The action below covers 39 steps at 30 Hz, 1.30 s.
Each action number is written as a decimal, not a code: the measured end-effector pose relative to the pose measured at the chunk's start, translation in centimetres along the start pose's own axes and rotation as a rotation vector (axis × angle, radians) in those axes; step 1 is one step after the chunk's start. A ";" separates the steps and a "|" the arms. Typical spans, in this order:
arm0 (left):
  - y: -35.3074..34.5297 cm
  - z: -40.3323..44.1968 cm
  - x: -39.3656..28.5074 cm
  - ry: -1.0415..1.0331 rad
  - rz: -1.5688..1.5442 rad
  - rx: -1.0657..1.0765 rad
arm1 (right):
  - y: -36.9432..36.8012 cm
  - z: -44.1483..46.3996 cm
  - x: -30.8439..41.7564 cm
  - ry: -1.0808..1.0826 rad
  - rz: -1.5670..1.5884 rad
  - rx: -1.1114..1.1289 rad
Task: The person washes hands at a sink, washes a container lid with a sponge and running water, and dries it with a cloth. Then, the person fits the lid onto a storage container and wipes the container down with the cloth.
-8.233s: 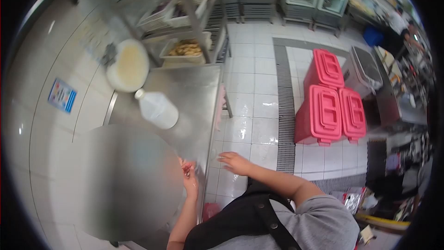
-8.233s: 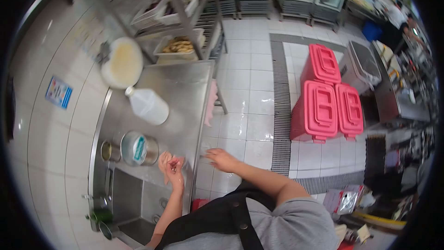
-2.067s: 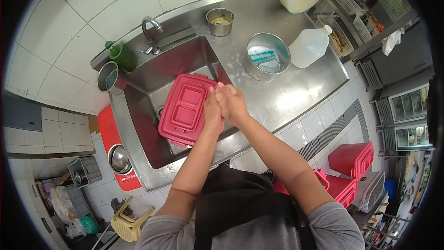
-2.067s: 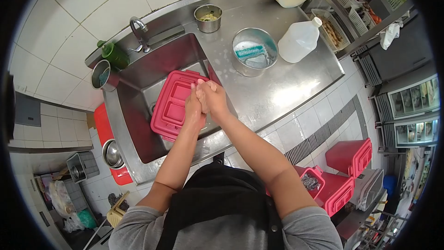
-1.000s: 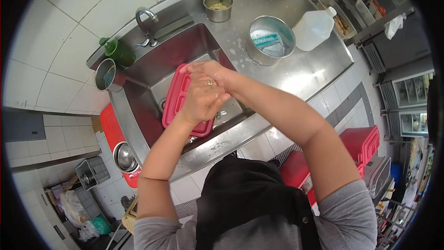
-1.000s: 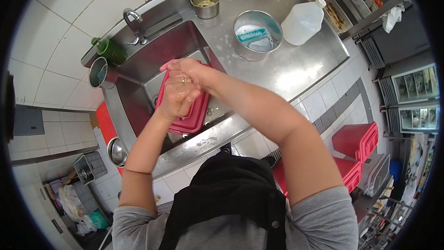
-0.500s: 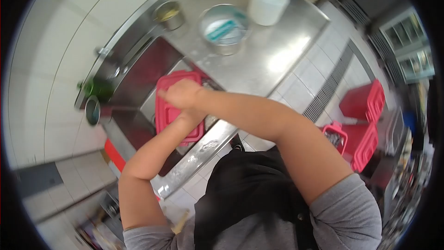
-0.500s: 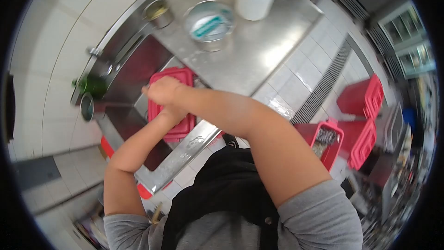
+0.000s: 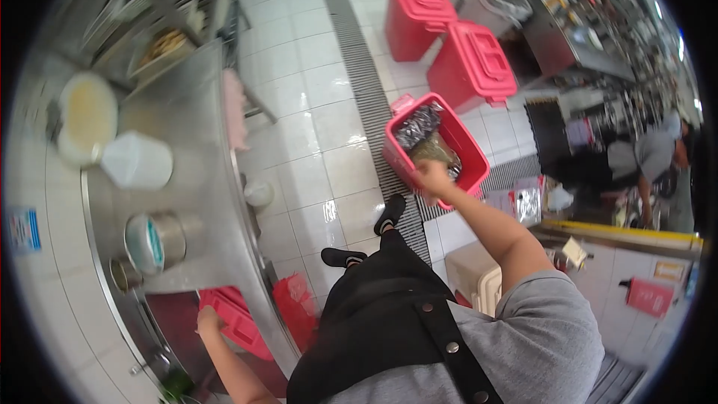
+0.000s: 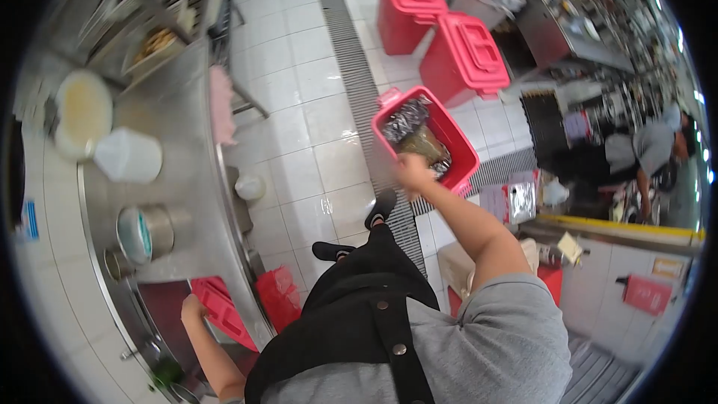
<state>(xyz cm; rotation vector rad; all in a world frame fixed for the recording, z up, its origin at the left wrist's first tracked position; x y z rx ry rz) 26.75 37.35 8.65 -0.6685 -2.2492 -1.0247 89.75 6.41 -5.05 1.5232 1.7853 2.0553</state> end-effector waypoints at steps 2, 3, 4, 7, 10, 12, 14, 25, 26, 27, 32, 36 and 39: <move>5.9 -1.7 -2.5 -0.101 -0.224 -0.027 | 6.4 -1.9 -11.1 -0.324 0.133 -0.241; 8.1 -1.5 -4.8 -0.184 -0.258 -0.133 | 9.4 -3.8 -13.7 -0.585 0.297 -0.417; 11.4 -3.2 -7.6 -0.286 -0.285 -0.254 | 10.4 -5.9 -20.5 -0.756 0.510 -0.589; 20.4 -7.0 -18.2 -0.581 -0.463 -0.238 | 10.7 -12.5 -29.1 -1.143 0.842 -0.897; 26.1 -11.7 -29.9 -0.809 -0.483 -0.254 | 7.9 -17.1 -31.8 -1.386 0.956 -0.924; 26.6 -10.5 -37.7 -0.986 -0.545 -0.145 | 9.3 -16.8 -28.4 -1.426 0.733 -0.732; 26.4 -8.9 -45.6 -1.028 -0.560 0.167 | 2.9 -18.4 -34.0 -1.472 0.773 -0.696; 30.1 -7.5 -78.7 -0.719 -0.788 0.428 | -6.7 -12.4 -33.4 -1.608 0.703 -0.698; 30.7 -7.4 -81.8 -0.713 -0.881 0.393 | -6.4 -12.3 -33.7 -1.649 0.710 -0.735; 31.2 -7.2 -84.4 -0.732 -0.869 0.404 | -6.0 -12.2 -34.3 -1.505 0.855 -0.756; 32.5 -3.0 -92.9 -0.884 -0.617 0.531 | -0.7 -12.1 -33.2 -1.105 1.345 -0.755; 31.8 -7.8 -92.3 -0.918 -0.762 0.731 | -5.4 -12.9 -35.0 -1.245 1.500 -0.743; 32.7 -6.0 -93.3 -0.922 -0.608 0.510 | -5.1 -14.0 -32.5 -1.336 1.754 -0.725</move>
Point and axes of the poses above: each hand's wrist, its own z-axis towards the middle knuckle, its own y-axis out of the back of the hand, x = y × z, the point moved 1 cm from there along z, towards the middle knuckle, and after that the axes turned 7 degrees about y, right-handed, at the moved point
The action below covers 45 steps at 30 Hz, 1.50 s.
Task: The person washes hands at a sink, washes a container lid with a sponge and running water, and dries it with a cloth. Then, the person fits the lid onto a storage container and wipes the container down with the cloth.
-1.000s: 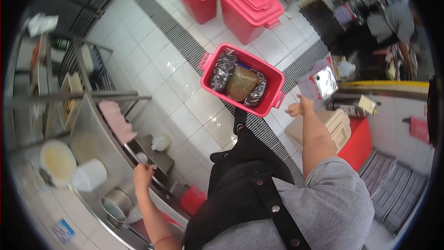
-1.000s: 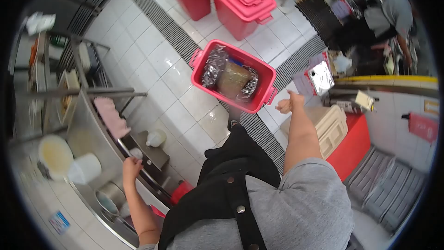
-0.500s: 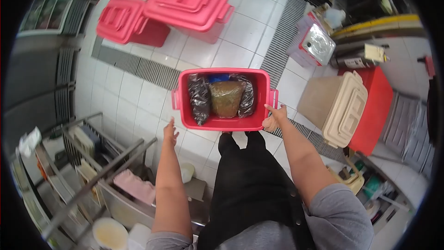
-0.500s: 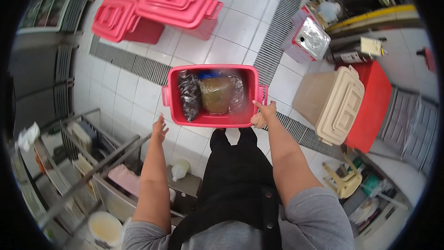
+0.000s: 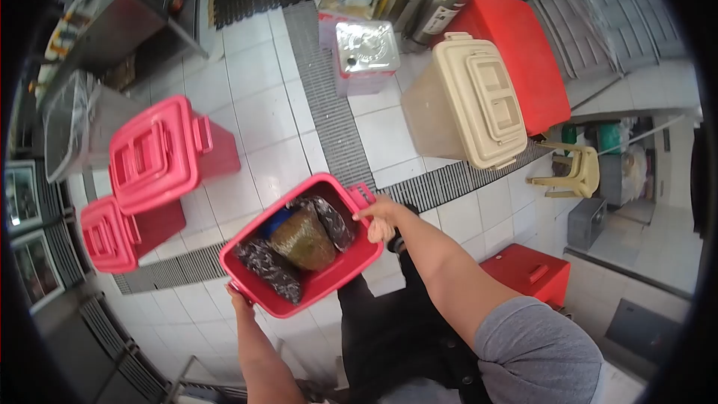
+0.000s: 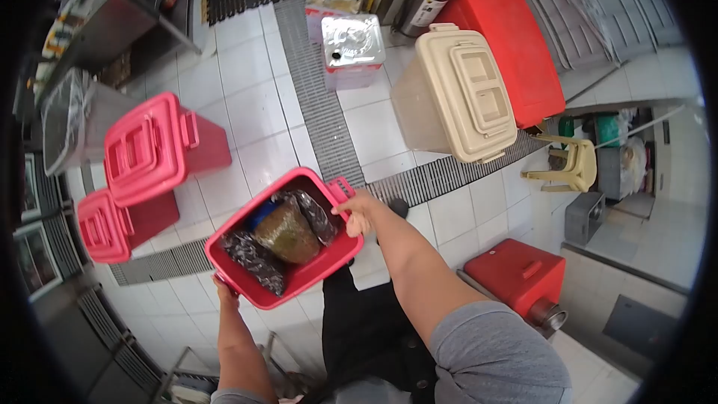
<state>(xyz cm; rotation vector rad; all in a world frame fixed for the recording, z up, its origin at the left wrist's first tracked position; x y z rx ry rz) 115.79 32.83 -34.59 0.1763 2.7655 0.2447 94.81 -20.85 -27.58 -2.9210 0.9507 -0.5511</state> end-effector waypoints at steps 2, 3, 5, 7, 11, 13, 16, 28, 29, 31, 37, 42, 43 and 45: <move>-0.2 1.0 -1.5 0.058 0.231 -0.009 | 1.1 -2.6 -1.6 0.009 0.153 0.006; -3.4 -2.3 -2.8 -0.026 0.176 0.000 | 2.4 -3.1 -3.1 0.074 0.203 -0.007; -6.0 -3.9 -4.8 -0.079 0.282 0.010 | 5.9 -4.3 -6.9 0.031 0.148 -0.117; -9.2 -6.8 -6.6 -0.182 0.426 -0.003 | 9.1 -6.7 -11.6 0.134 0.216 -0.127; -17.0 -15.3 -8.7 -0.283 0.659 0.078 | 15.7 -17.1 -16.3 0.176 0.266 -0.047; -21.4 -20.7 -9.0 -0.262 0.784 0.153 | 20.3 -19.4 -21.2 0.201 0.313 0.005; -28.4 -27.3 -5.5 -0.333 0.539 0.388 | 25.5 -29.4 -21.2 0.139 0.227 -0.036; -55.6 -55.0 7.1 -0.045 0.538 0.911 | 49.5 -63.6 -26.4 0.652 0.370 -0.629; -57.6 -57.8 8.0 -0.043 0.525 0.920 | 51.5 -66.3 -26.2 0.726 0.363 -0.705; -62.0 -63.8 8.6 -0.107 0.514 1.027 | 55.4 -70.8 -24.5 0.995 0.427 -0.753; -74.6 -77.0 6.2 -0.284 0.511 1.036 | 65.8 -79.9 -15.2 1.316 0.613 -0.757; -81.8 -79.3 3.2 -0.341 0.453 1.191 | 73.5 -78.0 -8.0 1.331 0.445 -0.833; -83.5 -79.1 3.0 -0.351 0.410 1.219 | 74.9 -77.4 -6.9 1.271 0.387 -0.847; -87.1 -77.3 2.4 -0.388 0.395 1.213 | 76.8 -75.2 -4.8 1.183 0.362 -0.831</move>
Point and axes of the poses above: each hand's wrist, its own z-axis towards the middle knuckle, its own y-axis out of the back of the hand, x = y × z, the point moved 1 cm from there along z, towards the middle knuckle, and after that the axes turned 7 degrees about y, right-handed, at the moved point
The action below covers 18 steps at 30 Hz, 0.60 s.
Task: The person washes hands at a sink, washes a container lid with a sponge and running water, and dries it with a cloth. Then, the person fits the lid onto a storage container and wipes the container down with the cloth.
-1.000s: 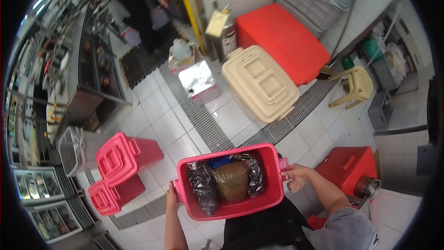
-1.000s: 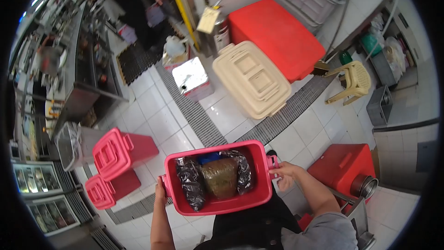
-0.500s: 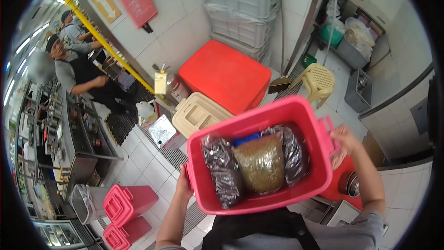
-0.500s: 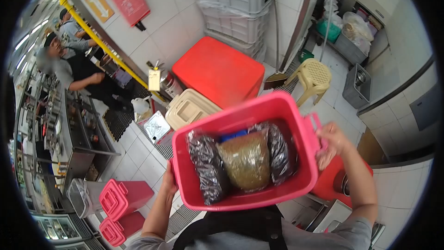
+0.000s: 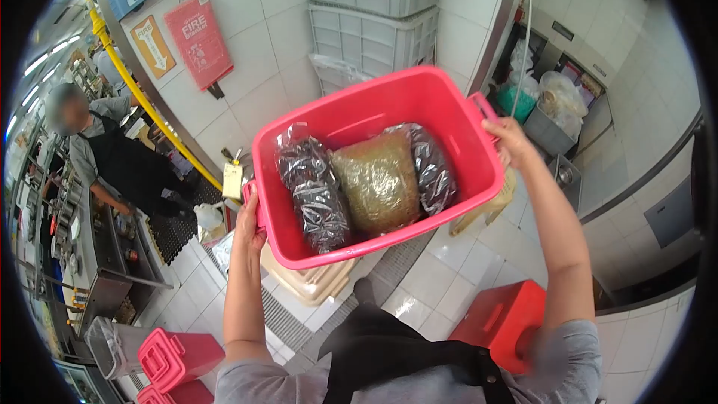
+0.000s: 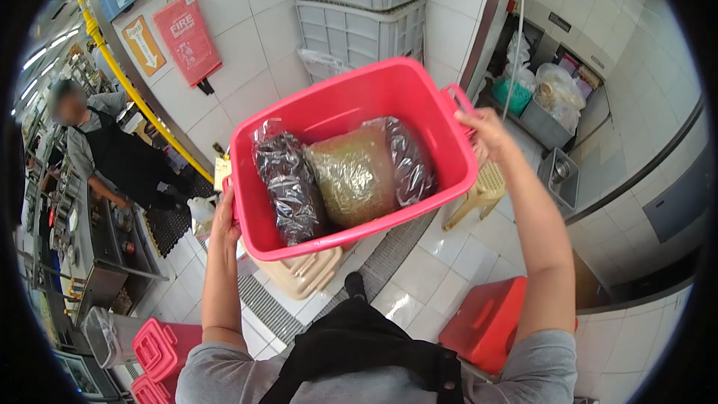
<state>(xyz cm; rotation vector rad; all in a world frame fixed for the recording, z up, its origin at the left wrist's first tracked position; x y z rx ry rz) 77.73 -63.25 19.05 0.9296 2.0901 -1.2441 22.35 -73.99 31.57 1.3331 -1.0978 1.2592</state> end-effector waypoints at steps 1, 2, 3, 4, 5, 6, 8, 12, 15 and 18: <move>-0.1 2.2 0.3 -0.027 0.003 -0.018 | 0.3 2.5 -2.5 -0.024 -0.014 -0.022; -0.4 3.6 1.1 -0.038 -0.022 -0.011 | 0.7 5.1 -5.6 -0.052 -0.033 -0.034; -0.8 4.9 1.7 -0.067 -0.063 -0.011 | 0.3 7.2 -8.0 -0.069 -0.012 -0.092; -1.3 6.6 1.9 -0.100 -0.098 -0.014 | -0.1 9.7 -10.1 -0.086 0.016 -0.146; -1.9 8.8 1.6 -0.183 0.038 -0.051 | 0.3 12.4 -11.8 -0.145 0.157 -0.171; -2.7 10.5 1.5 -0.249 0.008 -0.056 | 0.1 14.2 -12.3 -0.173 0.161 -0.154; -3.8 11.4 0.1 -0.131 0.033 -0.188 | -0.7 17.8 -12.3 -0.167 0.148 -0.249; -3.7 14.0 0.3 -0.128 -0.083 -0.272 | 0.7 23.4 -11.4 0.071 0.046 -0.562; -4.9 13.5 0.8 -0.094 -0.037 -0.321 | -2.4 22.1 -3.8 0.190 0.402 -0.467; -5.8 13.6 1.2 -0.142 -0.041 -0.377 | -6.4 22.9 -2.2 0.482 0.574 -0.159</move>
Point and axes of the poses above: each hand's wrist, its own z-axis towards the middle knuckle, its own y-axis out of the back of the hand, x = y × z, the point moved 1 cm from there along z, towards the middle knuckle, and after that the axes turned 7 degrees about y, right-handed, at the moved point
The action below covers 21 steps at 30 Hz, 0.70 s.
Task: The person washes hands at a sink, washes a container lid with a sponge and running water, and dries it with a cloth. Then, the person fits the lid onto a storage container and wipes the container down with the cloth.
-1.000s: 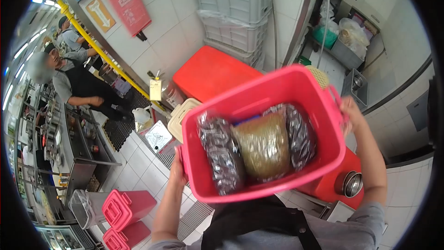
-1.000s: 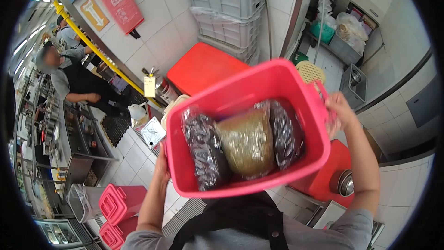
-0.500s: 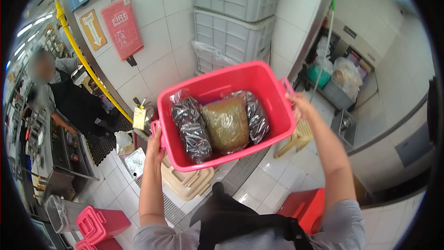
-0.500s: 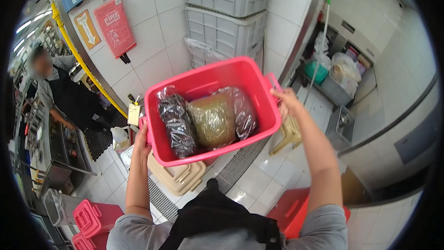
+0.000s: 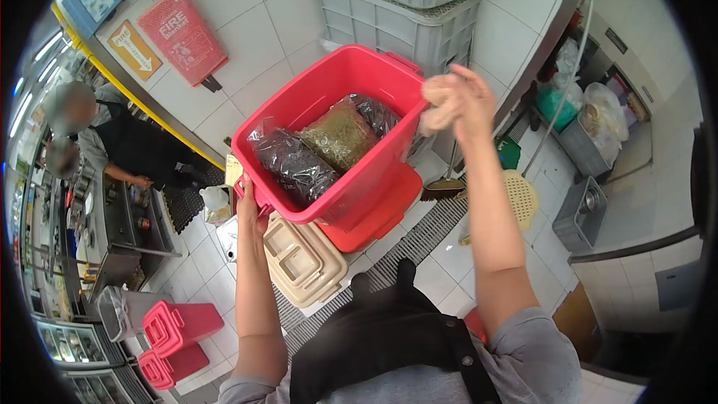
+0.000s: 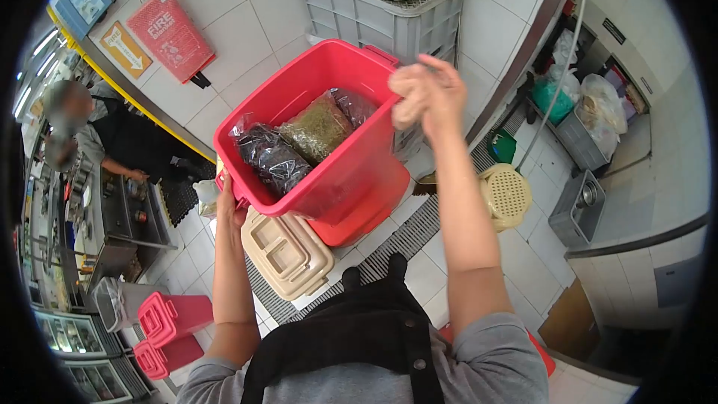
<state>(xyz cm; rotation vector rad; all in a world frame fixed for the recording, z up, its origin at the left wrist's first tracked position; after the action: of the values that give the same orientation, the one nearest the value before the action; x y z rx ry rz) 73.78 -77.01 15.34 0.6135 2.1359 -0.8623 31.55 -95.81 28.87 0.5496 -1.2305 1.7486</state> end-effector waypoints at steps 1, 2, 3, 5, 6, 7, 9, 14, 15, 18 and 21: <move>-0.3 0.0 0.2 -0.018 -0.008 0.000 | -1.0 -0.5 -1.8 0.222 -0.283 0.018; -0.3 0.2 0.2 -0.018 0.002 -0.005 | -1.5 -1.1 -4.2 0.445 -0.571 0.031; -0.1 0.4 0.2 -0.003 -0.013 0.029 | -0.7 -1.4 -7.5 0.597 -0.876 0.210; -0.9 -0.6 0.5 -0.018 -0.039 0.027 | -0.3 -2.4 -10.1 0.725 -1.182 0.391; -1.2 -0.6 0.7 -0.018 -0.031 0.029 | -0.8 -2.8 -9.8 0.744 -1.051 0.279; -1.0 -0.6 0.8 -0.022 -0.047 0.014 | -1.2 -3.6 -9.7 0.758 -0.919 0.169; -0.5 -0.6 1.1 -0.048 -0.060 -0.008 | -3.4 -6.7 -8.9 0.617 -0.980 0.215; 0.3 0.5 0.8 -0.013 -0.021 0.096 | -12.5 -21.8 -9.5 0.634 -0.669 0.652; -0.3 0.3 0.5 0.006 0.004 0.091 | -12.9 -22.3 -10.1 0.847 -0.799 0.628; 0.1 0.4 -0.3 0.045 0.071 0.014 | -10.0 -16.3 -11.6 0.866 -0.410 0.969; 0.8 0.8 -0.4 0.057 0.096 0.003 | -3.1 -7.4 -10.4 0.844 -0.646 0.950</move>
<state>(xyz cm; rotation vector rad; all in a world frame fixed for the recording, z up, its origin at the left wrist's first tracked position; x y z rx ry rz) 74.93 -77.15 14.92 0.7438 2.1373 -0.8041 40.34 -93.14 19.54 0.5419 0.3908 1.6036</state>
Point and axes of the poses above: each hand's wrist, its own z-axis towards the middle knuckle, its own y-axis out of the back of the hand, x = y × z, the point moved 1 cm from there along z, towards the middle knuckle, and after that the axes turned 7 degrees about y, right-handed, at the moved point
